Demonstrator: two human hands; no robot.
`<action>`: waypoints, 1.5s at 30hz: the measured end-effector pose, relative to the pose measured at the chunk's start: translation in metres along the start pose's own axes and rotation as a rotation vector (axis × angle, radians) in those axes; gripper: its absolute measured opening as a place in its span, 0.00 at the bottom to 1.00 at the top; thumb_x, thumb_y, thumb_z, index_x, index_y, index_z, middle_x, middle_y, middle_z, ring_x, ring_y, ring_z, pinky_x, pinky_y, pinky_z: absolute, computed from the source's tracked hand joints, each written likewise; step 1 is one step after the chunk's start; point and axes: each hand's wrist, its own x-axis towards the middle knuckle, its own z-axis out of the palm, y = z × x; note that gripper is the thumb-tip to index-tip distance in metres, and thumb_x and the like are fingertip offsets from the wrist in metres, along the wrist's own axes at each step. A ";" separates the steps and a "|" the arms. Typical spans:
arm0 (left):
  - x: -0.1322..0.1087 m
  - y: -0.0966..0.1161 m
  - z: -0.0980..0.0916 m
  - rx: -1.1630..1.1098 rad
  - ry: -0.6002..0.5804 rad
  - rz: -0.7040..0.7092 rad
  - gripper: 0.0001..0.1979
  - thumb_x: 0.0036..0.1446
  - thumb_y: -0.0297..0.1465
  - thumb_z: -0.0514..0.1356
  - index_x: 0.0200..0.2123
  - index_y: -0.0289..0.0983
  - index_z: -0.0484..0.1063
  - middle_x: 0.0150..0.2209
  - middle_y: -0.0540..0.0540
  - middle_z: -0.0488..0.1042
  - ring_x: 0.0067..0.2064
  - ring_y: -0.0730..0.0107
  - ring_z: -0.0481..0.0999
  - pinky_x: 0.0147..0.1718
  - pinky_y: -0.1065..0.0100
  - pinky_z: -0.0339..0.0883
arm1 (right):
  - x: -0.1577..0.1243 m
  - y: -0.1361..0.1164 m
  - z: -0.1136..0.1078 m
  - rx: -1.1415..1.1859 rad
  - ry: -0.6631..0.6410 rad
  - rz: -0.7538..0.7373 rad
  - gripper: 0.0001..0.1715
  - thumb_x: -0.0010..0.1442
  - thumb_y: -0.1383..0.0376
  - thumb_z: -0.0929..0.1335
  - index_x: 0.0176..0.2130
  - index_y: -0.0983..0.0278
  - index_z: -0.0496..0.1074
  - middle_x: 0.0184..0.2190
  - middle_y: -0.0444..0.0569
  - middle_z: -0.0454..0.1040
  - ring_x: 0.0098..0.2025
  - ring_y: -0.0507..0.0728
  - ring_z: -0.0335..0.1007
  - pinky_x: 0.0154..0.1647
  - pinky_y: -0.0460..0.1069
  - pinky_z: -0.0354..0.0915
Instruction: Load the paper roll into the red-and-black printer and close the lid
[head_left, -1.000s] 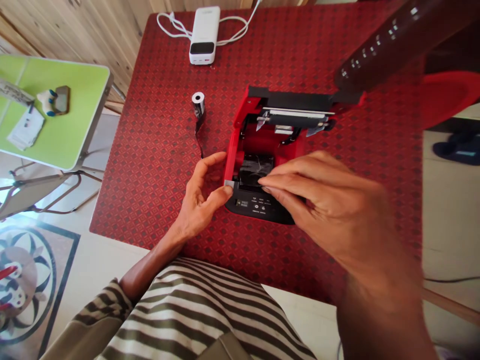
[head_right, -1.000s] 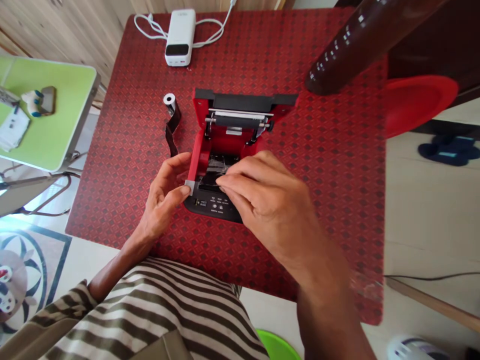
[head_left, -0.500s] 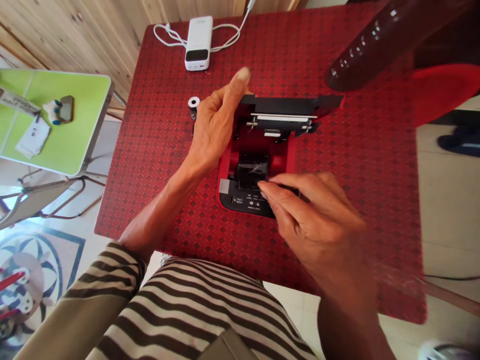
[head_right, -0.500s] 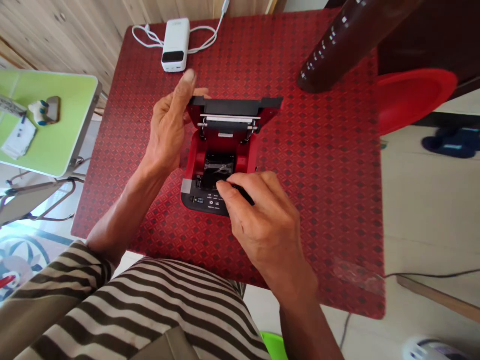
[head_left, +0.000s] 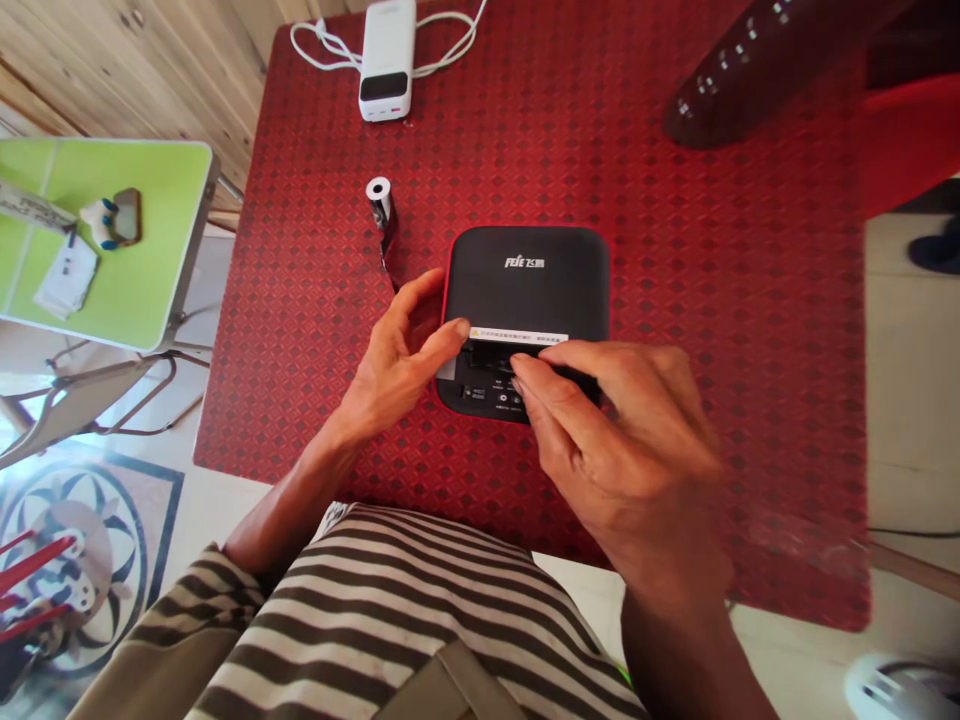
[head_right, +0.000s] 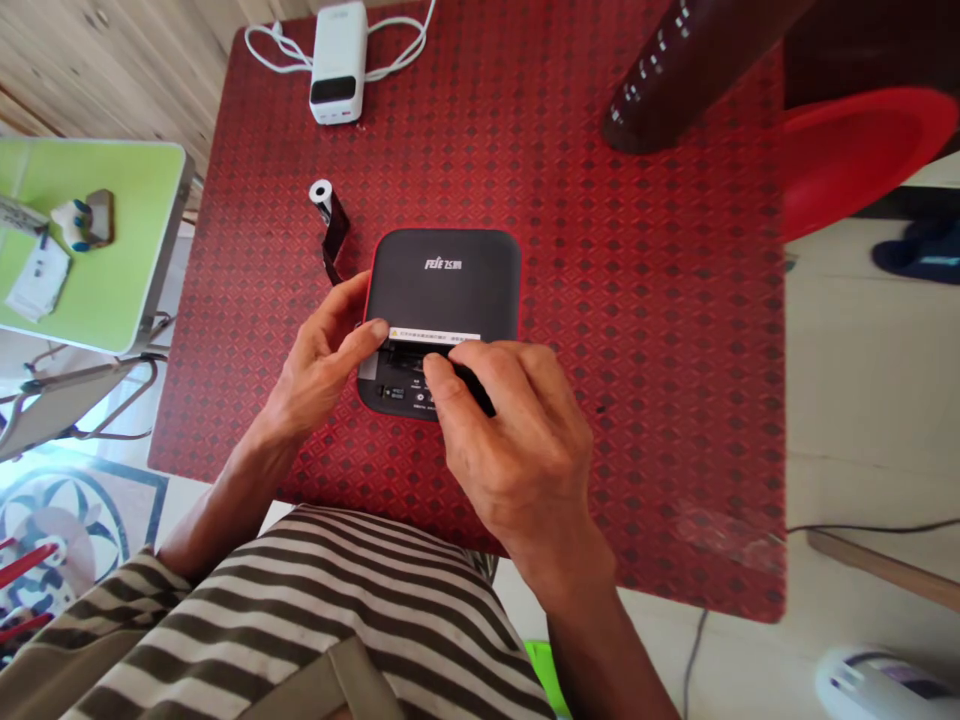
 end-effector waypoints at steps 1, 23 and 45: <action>0.000 0.000 0.000 0.000 -0.002 -0.004 0.38 0.73 0.56 0.83 0.75 0.47 0.81 0.79 0.36 0.87 0.82 0.36 0.85 0.85 0.36 0.80 | 0.000 0.000 -0.002 0.000 0.001 0.003 0.24 0.83 0.74 0.75 0.66 0.49 0.90 0.59 0.53 0.95 0.57 0.69 0.92 0.62 0.68 0.86; -0.008 -0.002 0.008 0.004 0.045 0.026 0.38 0.76 0.61 0.80 0.77 0.49 0.81 0.78 0.37 0.87 0.83 0.33 0.85 0.82 0.35 0.83 | -0.010 -0.003 -0.011 0.074 -0.042 0.145 0.47 0.85 0.70 0.78 0.91 0.48 0.67 0.69 0.55 0.95 0.71 0.74 0.94 0.72 0.70 0.88; -0.031 -0.004 0.014 -0.125 0.151 -0.120 0.29 0.69 0.44 0.78 0.70 0.48 0.82 0.65 0.44 0.92 0.67 0.49 0.90 0.67 0.52 0.83 | -0.068 -0.016 0.028 0.136 0.349 0.345 0.42 0.82 0.60 0.81 0.86 0.57 0.75 0.66 0.63 0.94 0.45 0.66 0.99 0.46 0.60 0.96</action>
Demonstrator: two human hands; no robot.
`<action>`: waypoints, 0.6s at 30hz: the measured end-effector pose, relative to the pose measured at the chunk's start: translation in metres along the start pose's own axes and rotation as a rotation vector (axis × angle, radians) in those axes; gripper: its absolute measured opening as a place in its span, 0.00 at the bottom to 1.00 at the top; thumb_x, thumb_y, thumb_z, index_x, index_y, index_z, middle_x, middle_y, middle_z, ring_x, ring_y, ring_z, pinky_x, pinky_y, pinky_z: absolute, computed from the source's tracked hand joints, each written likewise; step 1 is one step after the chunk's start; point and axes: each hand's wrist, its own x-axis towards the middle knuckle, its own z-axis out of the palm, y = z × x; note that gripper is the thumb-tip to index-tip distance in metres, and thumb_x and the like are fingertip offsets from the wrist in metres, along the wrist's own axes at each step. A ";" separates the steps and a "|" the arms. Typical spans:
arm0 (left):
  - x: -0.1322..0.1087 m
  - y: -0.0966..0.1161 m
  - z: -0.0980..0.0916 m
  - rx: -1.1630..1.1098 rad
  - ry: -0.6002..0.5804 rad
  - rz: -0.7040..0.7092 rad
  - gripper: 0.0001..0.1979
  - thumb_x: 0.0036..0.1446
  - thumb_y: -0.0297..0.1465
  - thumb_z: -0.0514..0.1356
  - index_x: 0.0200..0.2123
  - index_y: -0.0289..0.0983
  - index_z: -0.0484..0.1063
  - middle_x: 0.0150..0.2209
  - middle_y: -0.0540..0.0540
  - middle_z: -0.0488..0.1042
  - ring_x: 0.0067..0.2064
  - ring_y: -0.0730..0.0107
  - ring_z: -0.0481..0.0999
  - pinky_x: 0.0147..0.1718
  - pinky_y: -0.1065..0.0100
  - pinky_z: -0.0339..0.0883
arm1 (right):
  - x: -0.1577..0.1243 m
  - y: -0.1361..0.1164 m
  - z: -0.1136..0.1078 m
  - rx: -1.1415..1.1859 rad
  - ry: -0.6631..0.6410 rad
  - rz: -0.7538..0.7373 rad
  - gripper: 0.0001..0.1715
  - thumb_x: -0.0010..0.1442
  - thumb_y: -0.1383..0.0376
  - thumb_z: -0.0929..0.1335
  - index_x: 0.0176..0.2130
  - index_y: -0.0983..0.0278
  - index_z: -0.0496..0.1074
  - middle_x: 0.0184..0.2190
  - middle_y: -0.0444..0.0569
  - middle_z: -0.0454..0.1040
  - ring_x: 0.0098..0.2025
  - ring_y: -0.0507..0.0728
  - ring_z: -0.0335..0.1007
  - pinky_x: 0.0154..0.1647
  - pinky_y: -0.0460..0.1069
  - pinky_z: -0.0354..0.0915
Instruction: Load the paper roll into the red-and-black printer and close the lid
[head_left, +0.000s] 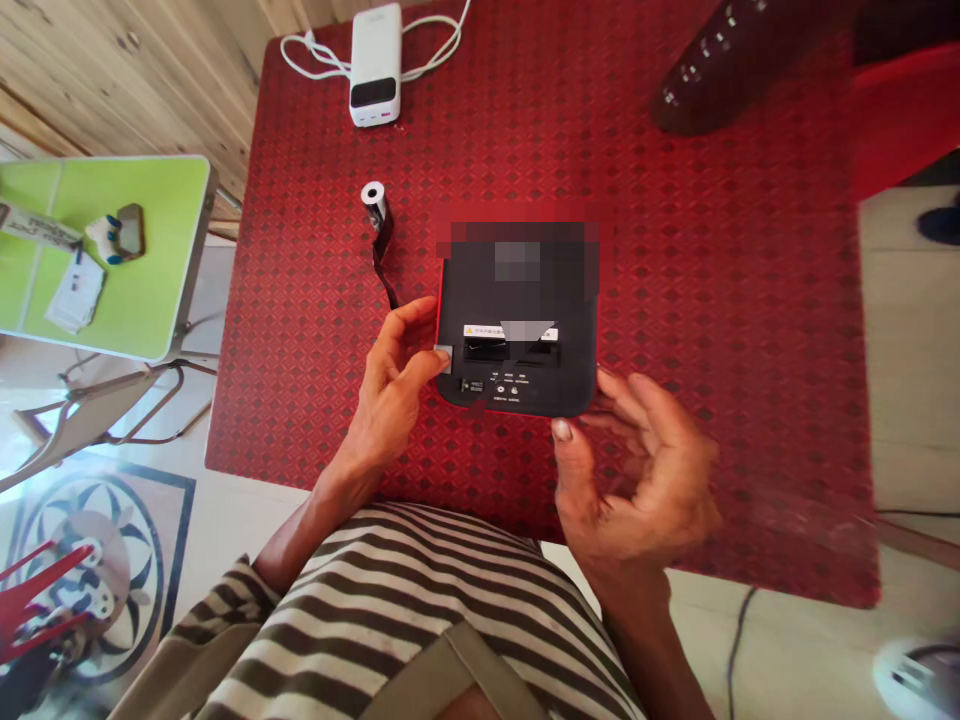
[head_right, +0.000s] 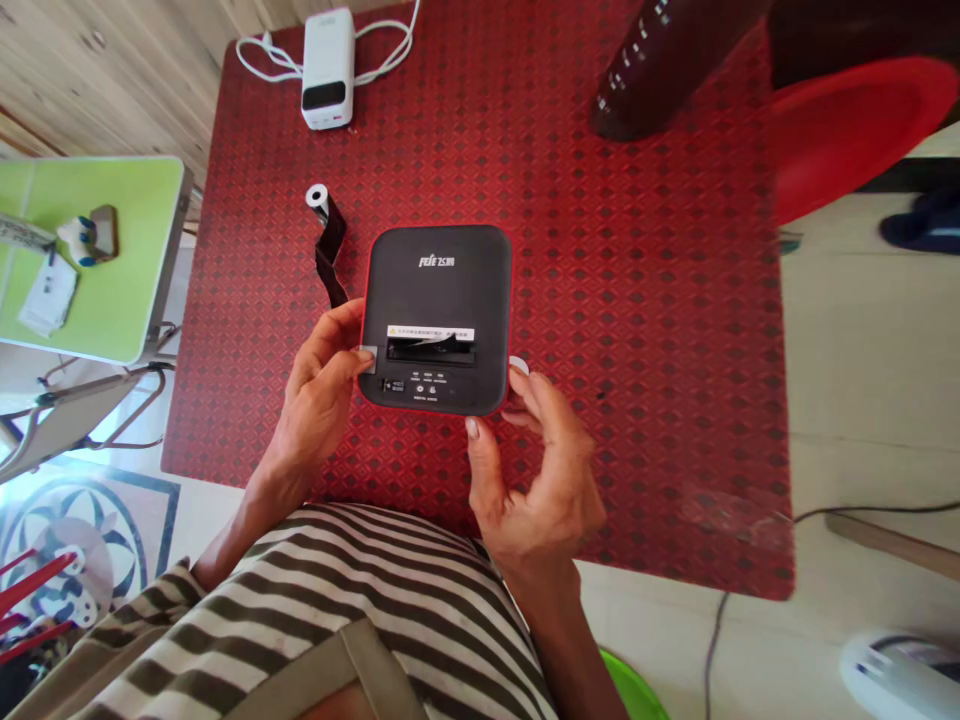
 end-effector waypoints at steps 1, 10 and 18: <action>0.000 0.000 0.002 -0.015 0.015 -0.002 0.28 0.68 0.44 0.78 0.68 0.48 0.83 0.66 0.44 0.92 0.68 0.49 0.89 0.68 0.52 0.83 | -0.001 0.001 0.001 0.013 0.002 0.007 0.42 0.82 0.59 0.81 0.86 0.57 0.75 0.66 0.62 0.94 0.46 0.66 0.99 0.46 0.60 0.96; 0.000 -0.004 0.008 -0.027 0.066 0.023 0.28 0.67 0.43 0.78 0.68 0.48 0.84 0.66 0.44 0.93 0.70 0.47 0.91 0.70 0.50 0.83 | -0.002 0.003 0.003 0.031 -0.001 0.037 0.44 0.82 0.56 0.82 0.87 0.53 0.74 0.66 0.59 0.94 0.47 0.65 0.98 0.46 0.60 0.95; 0.003 -0.014 0.004 -0.013 0.056 0.072 0.28 0.68 0.42 0.75 0.69 0.48 0.84 0.70 0.42 0.92 0.74 0.44 0.89 0.75 0.45 0.83 | -0.001 0.002 0.002 0.063 -0.031 0.068 0.41 0.82 0.60 0.82 0.85 0.53 0.74 0.68 0.62 0.93 0.50 0.69 1.00 0.50 0.63 0.97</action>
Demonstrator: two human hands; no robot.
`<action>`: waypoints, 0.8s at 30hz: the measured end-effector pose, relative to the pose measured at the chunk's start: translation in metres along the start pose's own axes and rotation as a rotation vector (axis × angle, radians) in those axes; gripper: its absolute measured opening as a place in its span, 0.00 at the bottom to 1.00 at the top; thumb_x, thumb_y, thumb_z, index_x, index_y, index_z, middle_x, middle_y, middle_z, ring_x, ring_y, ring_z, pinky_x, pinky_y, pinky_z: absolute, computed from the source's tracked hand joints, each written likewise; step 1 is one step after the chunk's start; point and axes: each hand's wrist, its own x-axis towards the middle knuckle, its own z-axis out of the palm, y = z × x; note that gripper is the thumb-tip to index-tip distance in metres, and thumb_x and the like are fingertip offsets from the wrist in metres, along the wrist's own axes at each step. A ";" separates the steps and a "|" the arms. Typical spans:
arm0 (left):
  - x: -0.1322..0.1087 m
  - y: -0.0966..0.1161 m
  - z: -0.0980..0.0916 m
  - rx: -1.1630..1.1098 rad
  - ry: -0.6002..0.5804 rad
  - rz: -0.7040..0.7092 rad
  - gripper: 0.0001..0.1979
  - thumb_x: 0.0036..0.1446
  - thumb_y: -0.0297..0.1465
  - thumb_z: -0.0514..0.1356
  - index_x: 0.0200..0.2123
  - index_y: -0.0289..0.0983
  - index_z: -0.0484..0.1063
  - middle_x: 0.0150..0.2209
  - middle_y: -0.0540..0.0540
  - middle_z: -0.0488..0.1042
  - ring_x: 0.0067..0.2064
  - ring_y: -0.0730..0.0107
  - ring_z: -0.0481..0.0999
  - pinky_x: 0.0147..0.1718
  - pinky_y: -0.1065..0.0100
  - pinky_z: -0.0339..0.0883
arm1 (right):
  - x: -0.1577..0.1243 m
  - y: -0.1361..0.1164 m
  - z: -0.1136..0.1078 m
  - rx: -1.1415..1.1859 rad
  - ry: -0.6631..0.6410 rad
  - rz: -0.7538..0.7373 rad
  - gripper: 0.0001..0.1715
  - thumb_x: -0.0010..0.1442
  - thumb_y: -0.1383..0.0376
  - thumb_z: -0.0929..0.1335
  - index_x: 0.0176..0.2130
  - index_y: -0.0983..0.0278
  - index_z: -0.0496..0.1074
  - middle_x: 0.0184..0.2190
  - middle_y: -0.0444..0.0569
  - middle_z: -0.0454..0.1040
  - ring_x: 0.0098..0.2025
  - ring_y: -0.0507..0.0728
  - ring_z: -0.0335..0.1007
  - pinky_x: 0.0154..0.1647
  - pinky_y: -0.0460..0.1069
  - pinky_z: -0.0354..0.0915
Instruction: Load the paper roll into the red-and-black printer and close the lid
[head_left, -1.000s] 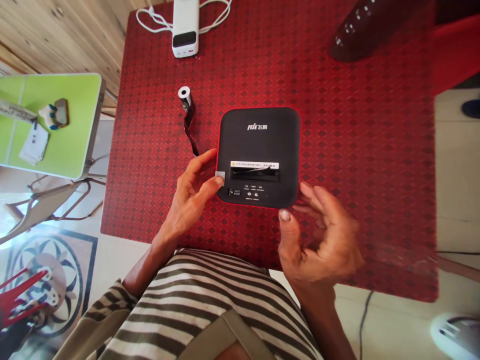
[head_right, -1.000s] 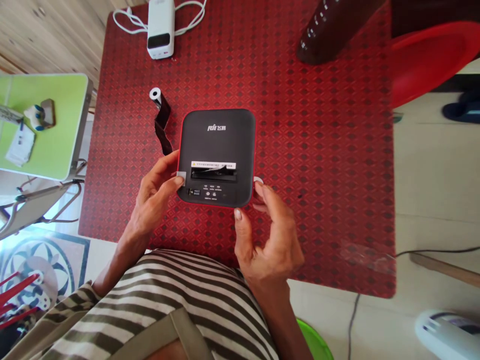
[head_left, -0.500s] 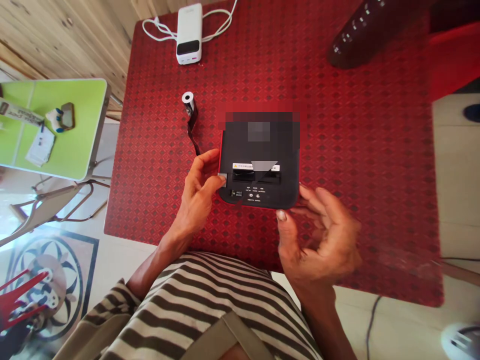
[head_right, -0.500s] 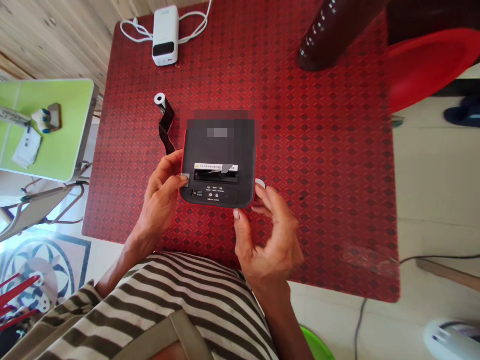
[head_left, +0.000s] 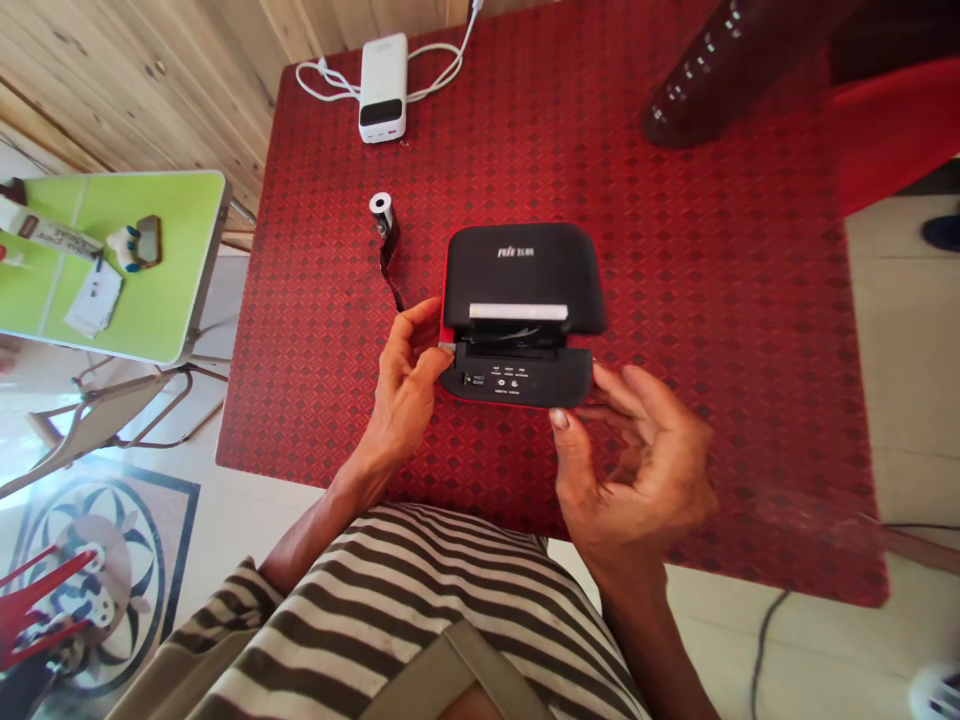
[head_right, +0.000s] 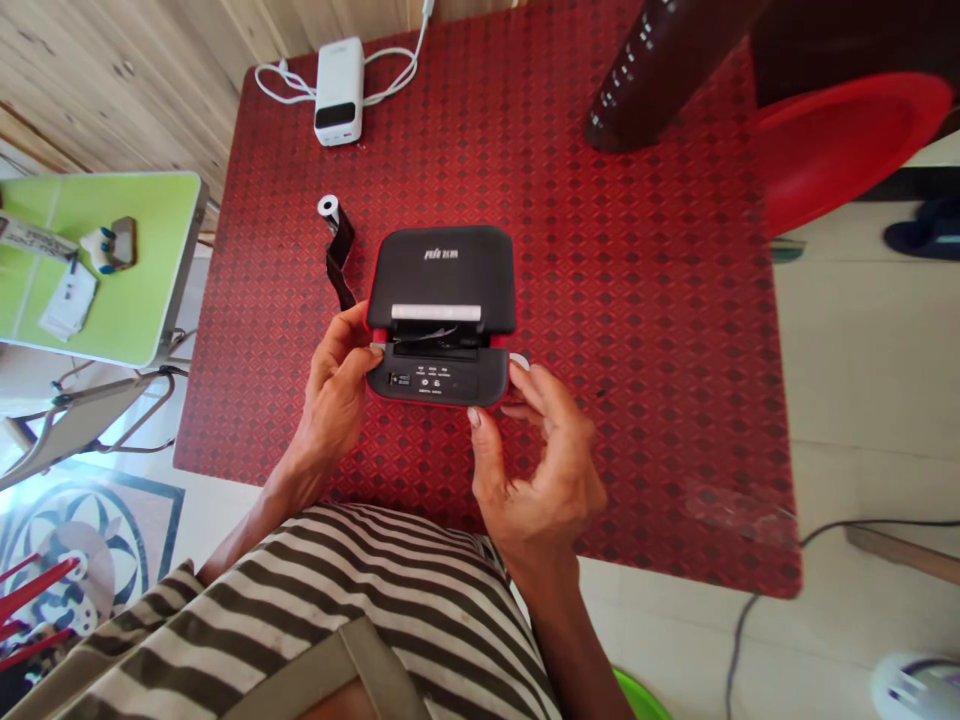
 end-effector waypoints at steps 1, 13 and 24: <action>0.000 -0.001 -0.001 0.000 -0.007 0.005 0.28 0.68 0.42 0.75 0.69 0.48 0.83 0.71 0.42 0.91 0.75 0.43 0.89 0.76 0.44 0.82 | 0.000 0.000 0.001 0.006 -0.003 0.005 0.40 0.82 0.59 0.82 0.84 0.54 0.75 0.68 0.62 0.93 0.50 0.69 1.00 0.50 0.64 0.97; -0.003 -0.006 -0.010 0.118 -0.071 0.071 0.30 0.78 0.50 0.74 0.75 0.49 0.81 0.69 0.42 0.90 0.61 0.51 0.90 0.64 0.49 0.86 | 0.055 -0.007 -0.035 -0.139 -0.136 -0.120 0.32 0.84 0.66 0.78 0.78 0.40 0.85 0.61 0.50 0.96 0.56 0.70 0.97 0.63 0.66 0.91; -0.004 -0.027 -0.010 0.094 -0.079 0.192 0.34 0.81 0.62 0.74 0.76 0.50 0.81 0.71 0.38 0.86 0.69 0.43 0.89 0.73 0.42 0.85 | 0.169 0.007 0.043 -0.379 -0.896 -0.459 0.14 0.82 0.74 0.72 0.56 0.63 0.89 0.56 0.63 0.94 0.59 0.74 0.92 0.60 0.64 0.83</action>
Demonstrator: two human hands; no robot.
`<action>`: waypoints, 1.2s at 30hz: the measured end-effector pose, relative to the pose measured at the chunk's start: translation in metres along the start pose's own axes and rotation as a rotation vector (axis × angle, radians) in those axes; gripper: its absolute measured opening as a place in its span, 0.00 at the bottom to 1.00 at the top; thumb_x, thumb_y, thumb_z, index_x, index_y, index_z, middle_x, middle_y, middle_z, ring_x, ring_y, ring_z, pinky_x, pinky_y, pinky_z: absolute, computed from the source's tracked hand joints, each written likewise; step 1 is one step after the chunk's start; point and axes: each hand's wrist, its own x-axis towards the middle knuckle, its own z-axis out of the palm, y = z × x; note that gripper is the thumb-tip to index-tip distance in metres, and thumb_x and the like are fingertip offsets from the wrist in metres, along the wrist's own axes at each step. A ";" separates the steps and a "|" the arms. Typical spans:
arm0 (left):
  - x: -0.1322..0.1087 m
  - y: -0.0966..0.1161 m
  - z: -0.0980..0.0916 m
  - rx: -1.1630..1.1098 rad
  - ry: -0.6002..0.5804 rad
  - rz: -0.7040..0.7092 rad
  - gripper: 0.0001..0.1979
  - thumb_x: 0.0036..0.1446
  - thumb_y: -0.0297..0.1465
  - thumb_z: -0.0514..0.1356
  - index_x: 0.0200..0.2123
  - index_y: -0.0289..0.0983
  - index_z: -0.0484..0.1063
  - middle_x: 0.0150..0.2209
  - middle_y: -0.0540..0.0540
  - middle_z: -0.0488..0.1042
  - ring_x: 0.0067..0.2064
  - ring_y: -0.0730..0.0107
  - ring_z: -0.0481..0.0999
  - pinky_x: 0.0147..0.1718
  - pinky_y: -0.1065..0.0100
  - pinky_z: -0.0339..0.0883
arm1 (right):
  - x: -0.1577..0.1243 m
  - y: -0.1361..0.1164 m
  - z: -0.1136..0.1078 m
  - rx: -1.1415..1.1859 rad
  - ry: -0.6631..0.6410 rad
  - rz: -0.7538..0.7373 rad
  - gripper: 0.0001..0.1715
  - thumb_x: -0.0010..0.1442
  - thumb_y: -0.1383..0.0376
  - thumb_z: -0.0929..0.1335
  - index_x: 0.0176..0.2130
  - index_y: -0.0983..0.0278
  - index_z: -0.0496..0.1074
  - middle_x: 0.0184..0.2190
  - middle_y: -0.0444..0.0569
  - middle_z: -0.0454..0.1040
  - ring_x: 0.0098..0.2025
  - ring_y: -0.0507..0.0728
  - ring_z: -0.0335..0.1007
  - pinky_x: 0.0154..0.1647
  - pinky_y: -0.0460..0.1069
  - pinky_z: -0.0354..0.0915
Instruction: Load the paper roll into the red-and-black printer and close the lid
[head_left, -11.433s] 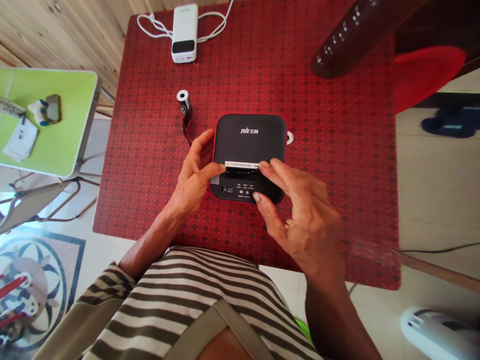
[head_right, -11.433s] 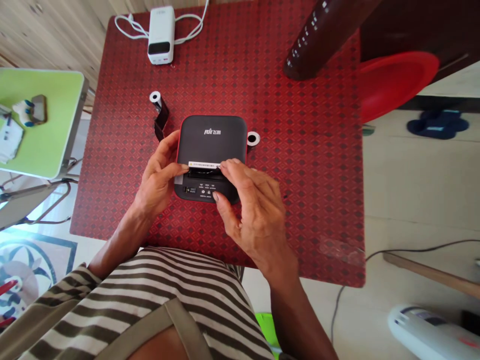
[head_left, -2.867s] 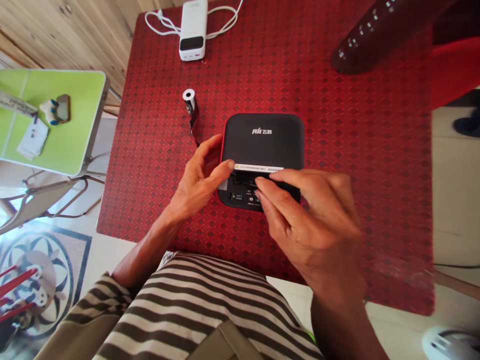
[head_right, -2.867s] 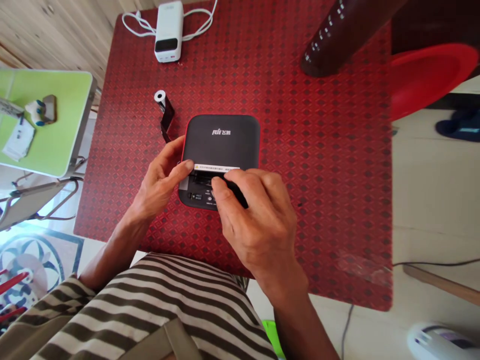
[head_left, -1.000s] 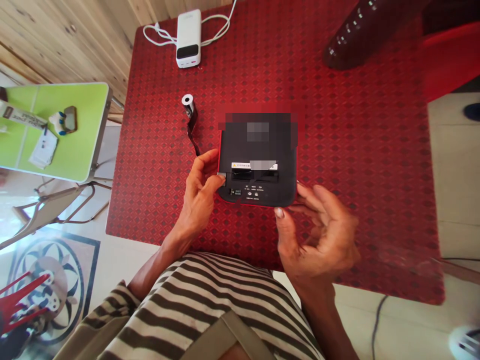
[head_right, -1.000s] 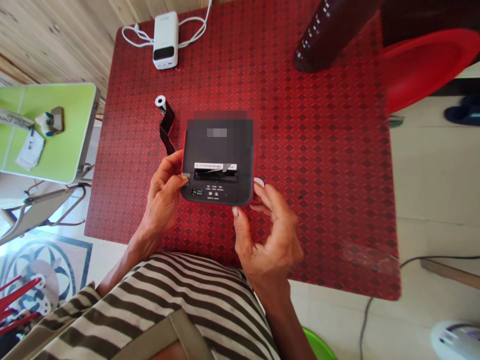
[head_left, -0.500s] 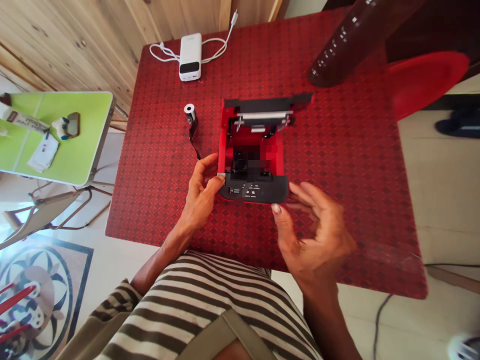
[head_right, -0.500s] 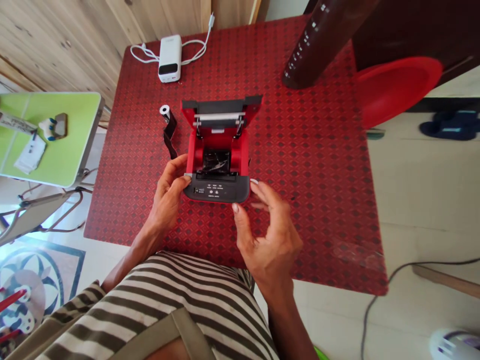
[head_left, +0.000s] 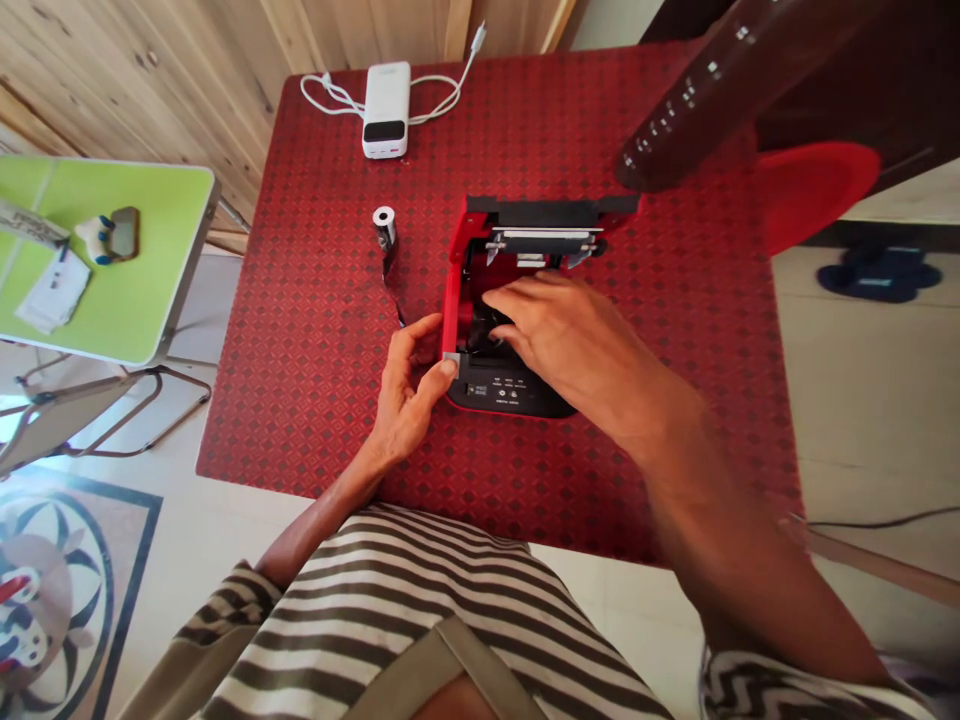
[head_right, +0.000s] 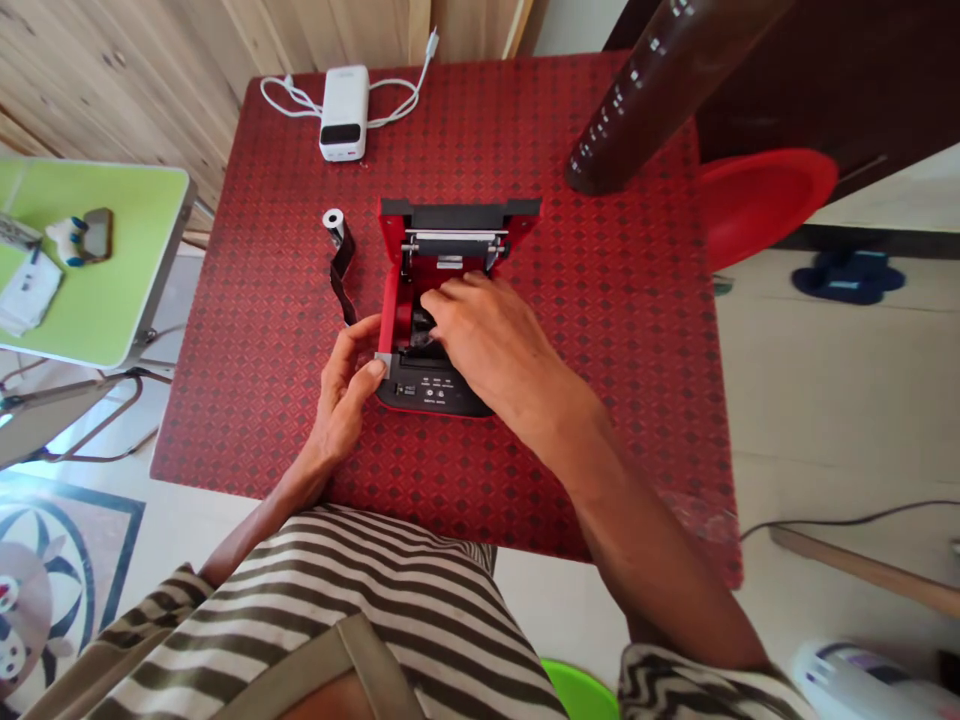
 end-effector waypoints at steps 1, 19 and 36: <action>0.000 0.000 0.000 0.000 -0.002 -0.009 0.34 0.80 0.62 0.74 0.77 0.50 0.81 0.71 0.38 0.86 0.69 0.44 0.89 0.73 0.42 0.85 | 0.005 0.001 -0.001 -0.005 -0.042 0.005 0.13 0.81 0.74 0.73 0.56 0.63 0.89 0.55 0.63 0.94 0.57 0.73 0.92 0.58 0.63 0.82; -0.001 0.013 0.002 0.014 0.018 -0.073 0.36 0.78 0.63 0.76 0.75 0.48 0.82 0.70 0.37 0.86 0.66 0.45 0.88 0.70 0.44 0.86 | -0.010 -0.009 -0.013 0.088 0.047 0.128 0.10 0.75 0.68 0.75 0.52 0.56 0.85 0.51 0.57 0.92 0.55 0.74 0.91 0.59 0.67 0.84; 0.004 0.015 0.000 0.046 0.002 0.015 0.31 0.81 0.62 0.73 0.72 0.51 0.82 0.67 0.39 0.91 0.66 0.42 0.91 0.66 0.42 0.87 | -0.077 0.080 0.022 0.280 1.072 0.806 0.18 0.72 0.54 0.85 0.43 0.49 0.76 0.42 0.53 0.87 0.45 0.70 0.90 0.44 0.66 0.82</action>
